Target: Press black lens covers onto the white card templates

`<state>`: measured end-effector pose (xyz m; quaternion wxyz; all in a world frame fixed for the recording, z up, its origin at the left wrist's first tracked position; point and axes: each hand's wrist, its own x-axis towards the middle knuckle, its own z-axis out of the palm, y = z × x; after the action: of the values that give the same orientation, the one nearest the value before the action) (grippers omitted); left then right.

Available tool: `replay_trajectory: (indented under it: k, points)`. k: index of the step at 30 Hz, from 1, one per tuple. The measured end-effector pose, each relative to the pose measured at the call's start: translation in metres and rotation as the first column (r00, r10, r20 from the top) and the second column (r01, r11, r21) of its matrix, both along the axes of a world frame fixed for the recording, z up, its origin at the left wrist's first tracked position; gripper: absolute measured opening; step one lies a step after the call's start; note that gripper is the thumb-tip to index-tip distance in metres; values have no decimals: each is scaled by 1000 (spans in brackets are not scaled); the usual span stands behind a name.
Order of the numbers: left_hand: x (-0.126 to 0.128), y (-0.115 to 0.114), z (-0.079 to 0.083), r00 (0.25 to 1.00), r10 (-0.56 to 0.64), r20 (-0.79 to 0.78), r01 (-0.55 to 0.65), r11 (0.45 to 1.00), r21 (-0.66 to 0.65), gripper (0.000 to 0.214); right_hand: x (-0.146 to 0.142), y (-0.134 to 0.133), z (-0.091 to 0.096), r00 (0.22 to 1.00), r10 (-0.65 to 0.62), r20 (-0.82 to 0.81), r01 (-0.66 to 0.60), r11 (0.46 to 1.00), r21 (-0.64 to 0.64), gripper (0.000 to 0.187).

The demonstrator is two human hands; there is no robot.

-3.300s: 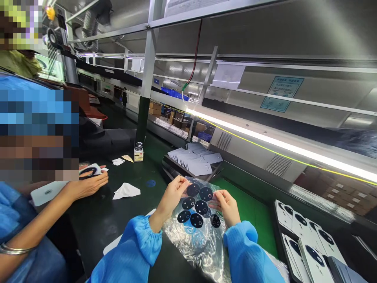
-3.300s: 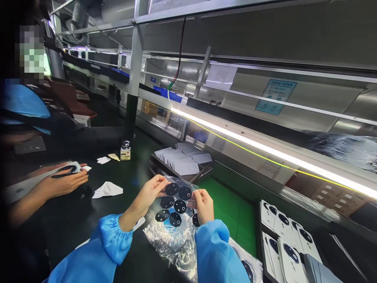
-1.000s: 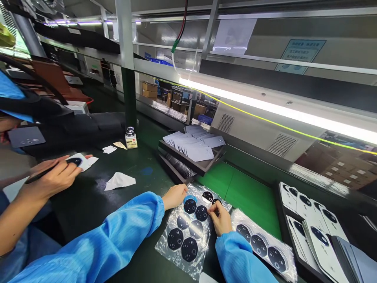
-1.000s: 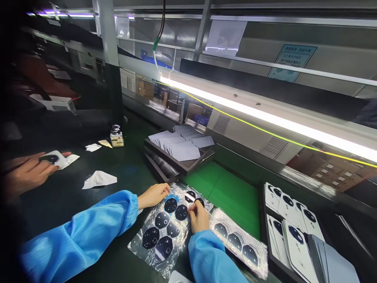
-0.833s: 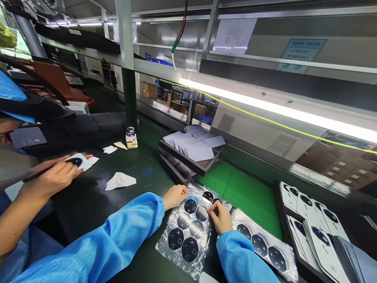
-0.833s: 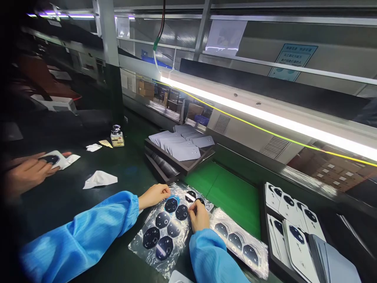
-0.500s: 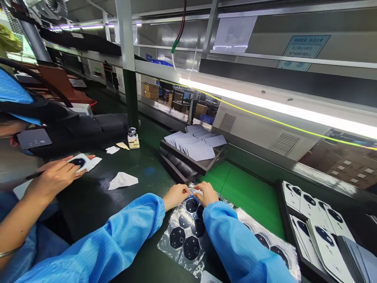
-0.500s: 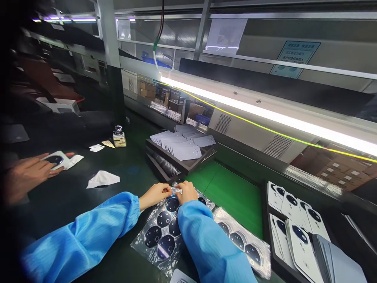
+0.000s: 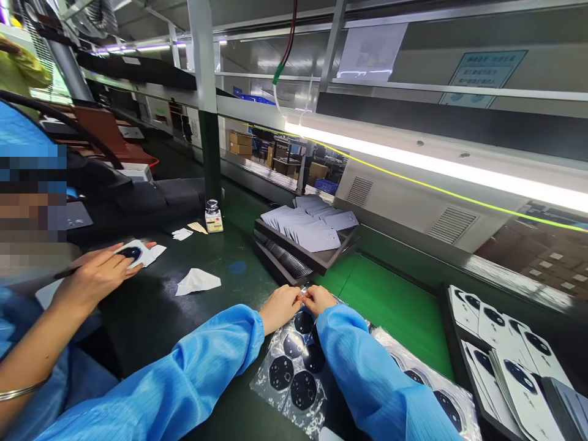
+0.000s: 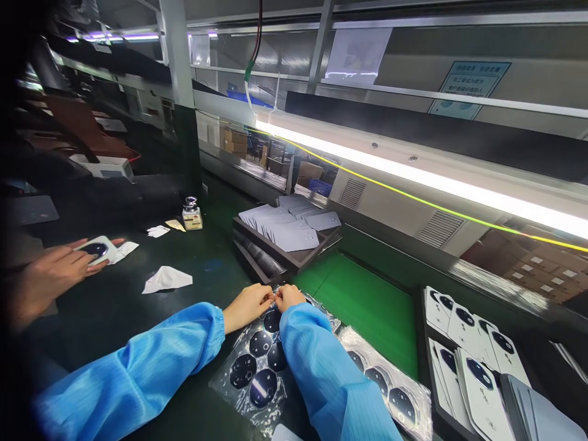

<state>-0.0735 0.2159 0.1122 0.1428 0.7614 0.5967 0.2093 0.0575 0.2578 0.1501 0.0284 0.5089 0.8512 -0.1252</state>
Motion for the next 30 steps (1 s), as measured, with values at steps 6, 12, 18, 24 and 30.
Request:
replay_trajectory:
  k: [6,12,18,24,30]
  points:
    - [0,-8,1,984,-123,-128,137,984,110,17,-2,5,-3,1000,-18,20,19,999,-29,19]
    - [-5,-12,-1,978,-164,-133,181,975,128,14,1,9,-6,1000,-1,-2,1,1000,-31,18]
    - [-10,-6,-4,999,-20,39,18,999,40,19,5,11,-6,998,43,-34,-44,999,-17,16]
    - [-7,1,0,980,53,191,-24,988,-149,22,9,10,-4,993,104,-54,-104,994,15,15]
    - [-7,3,7,965,82,251,-23,973,-230,23,12,11,-5,985,169,-46,-166,984,64,12]
